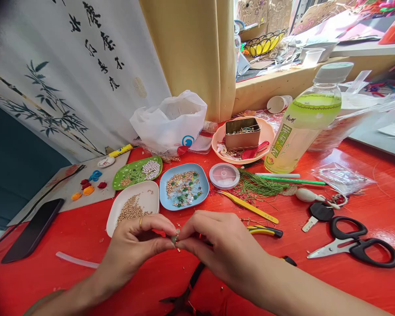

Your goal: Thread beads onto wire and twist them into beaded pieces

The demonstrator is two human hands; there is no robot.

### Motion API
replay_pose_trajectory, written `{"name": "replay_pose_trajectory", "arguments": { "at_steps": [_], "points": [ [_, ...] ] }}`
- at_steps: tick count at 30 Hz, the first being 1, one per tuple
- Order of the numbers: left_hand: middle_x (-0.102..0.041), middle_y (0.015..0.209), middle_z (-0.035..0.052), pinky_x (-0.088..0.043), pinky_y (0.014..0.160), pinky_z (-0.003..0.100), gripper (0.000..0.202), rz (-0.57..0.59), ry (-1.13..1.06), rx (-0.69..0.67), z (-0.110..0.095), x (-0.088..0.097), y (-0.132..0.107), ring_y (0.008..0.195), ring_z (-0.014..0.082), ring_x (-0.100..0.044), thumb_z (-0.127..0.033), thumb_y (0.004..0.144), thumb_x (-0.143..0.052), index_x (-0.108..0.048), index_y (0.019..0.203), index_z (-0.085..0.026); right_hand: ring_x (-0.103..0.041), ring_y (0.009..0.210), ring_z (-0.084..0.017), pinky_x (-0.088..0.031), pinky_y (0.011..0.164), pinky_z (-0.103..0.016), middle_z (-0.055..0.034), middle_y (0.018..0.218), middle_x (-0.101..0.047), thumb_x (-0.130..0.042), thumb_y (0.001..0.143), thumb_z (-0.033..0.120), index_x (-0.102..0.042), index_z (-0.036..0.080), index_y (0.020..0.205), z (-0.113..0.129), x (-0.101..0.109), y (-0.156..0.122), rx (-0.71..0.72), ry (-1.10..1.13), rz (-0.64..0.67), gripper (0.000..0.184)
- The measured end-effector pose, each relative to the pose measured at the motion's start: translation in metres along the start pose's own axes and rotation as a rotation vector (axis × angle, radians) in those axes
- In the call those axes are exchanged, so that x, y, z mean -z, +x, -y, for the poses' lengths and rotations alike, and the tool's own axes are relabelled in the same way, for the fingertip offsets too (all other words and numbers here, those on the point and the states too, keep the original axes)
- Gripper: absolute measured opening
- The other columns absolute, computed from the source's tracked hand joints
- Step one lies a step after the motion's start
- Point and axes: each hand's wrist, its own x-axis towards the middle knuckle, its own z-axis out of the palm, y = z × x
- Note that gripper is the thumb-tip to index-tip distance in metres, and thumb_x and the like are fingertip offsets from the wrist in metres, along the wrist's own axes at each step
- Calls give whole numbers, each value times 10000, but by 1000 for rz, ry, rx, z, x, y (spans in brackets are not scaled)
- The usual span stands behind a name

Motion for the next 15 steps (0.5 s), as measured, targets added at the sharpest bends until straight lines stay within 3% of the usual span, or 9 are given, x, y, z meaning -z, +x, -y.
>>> {"name": "replay_pose_trajectory", "arguments": {
  "at_steps": [6,15],
  "points": [
    [-660,624,-13,-441,596,203,127,182,-225,182,3,2,6,611,103,-565,-86,549,-739,-711,596,-200,-517,504,-67,-431,460,-145,22,596,-571,-619,769,188,-502,171,660,-1,-1,1,-19,94,2,161],
    [-651,613,-13,-408,557,177,125,157,-395,338,13,-1,7,566,70,-526,-137,502,-777,-716,595,-196,-539,571,-84,-452,506,-169,-1,653,-568,-566,819,211,-527,160,761,-7,-4,2,123,30,-39,87]
  ]
}}
